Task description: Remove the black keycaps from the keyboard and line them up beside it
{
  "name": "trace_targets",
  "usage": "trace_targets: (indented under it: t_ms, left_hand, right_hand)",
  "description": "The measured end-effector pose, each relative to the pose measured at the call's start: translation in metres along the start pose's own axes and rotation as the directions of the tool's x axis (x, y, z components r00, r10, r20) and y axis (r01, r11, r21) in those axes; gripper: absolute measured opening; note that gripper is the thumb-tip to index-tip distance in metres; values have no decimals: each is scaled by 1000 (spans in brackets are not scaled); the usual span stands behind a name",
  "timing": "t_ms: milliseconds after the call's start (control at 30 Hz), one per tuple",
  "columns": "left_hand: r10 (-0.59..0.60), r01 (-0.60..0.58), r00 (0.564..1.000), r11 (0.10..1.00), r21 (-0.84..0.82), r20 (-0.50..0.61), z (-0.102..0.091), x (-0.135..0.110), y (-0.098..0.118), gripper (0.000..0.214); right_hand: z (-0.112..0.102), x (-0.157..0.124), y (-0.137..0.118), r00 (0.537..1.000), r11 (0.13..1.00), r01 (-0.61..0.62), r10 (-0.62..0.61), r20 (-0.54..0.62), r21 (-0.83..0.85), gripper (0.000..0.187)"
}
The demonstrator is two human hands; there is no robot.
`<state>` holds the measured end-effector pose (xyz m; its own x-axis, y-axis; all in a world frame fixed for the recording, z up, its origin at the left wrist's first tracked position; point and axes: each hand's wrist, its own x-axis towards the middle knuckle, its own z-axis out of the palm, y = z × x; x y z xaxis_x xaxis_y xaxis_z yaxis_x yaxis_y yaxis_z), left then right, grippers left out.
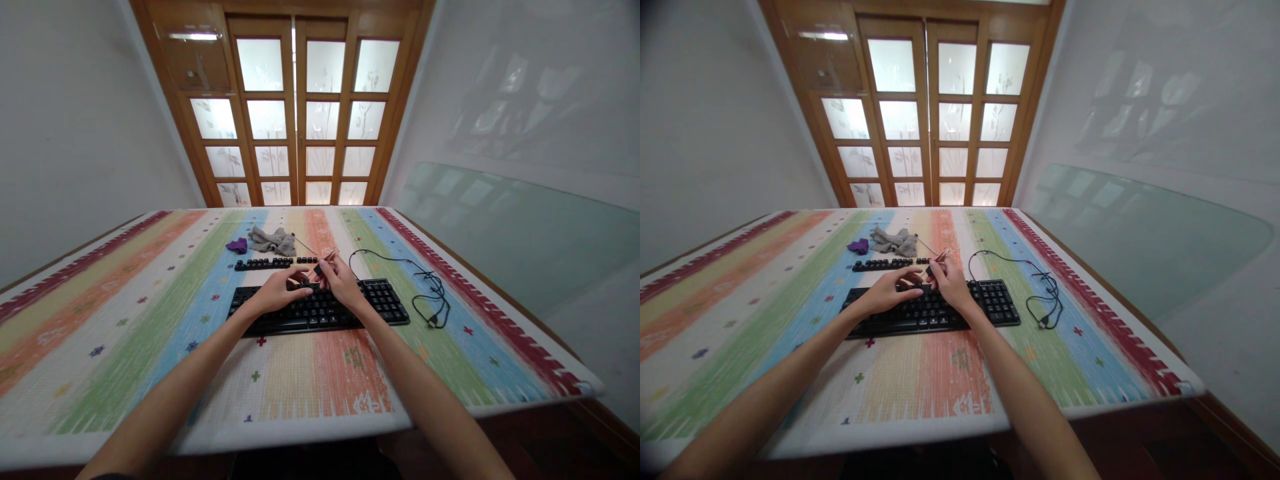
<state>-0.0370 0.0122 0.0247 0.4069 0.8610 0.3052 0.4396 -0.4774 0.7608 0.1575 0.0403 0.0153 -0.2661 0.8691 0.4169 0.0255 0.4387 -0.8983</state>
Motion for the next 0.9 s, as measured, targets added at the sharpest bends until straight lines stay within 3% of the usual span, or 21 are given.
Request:
trace_targets:
  t_ms: [433, 667, 900]
  left_hand:
    - [-132, 142, 990, 921, -363, 51, 3, -2, -11, 60]
    - [-154, 144, 988, 919, -367, 2, 6, -2, -8, 56]
    - [-83, 80, 997, 944, -321, 6, 5, 1, 0, 48]
  right_hand:
    - [-2, -6, -7, 990, 999, 30, -35, 135, 35, 33]
    - [-1, -11, -9, 989, 999, 54, -54, 140, 5, 31]
    - [2, -16, -11, 989, 984, 98, -80, 122, -151, 28]
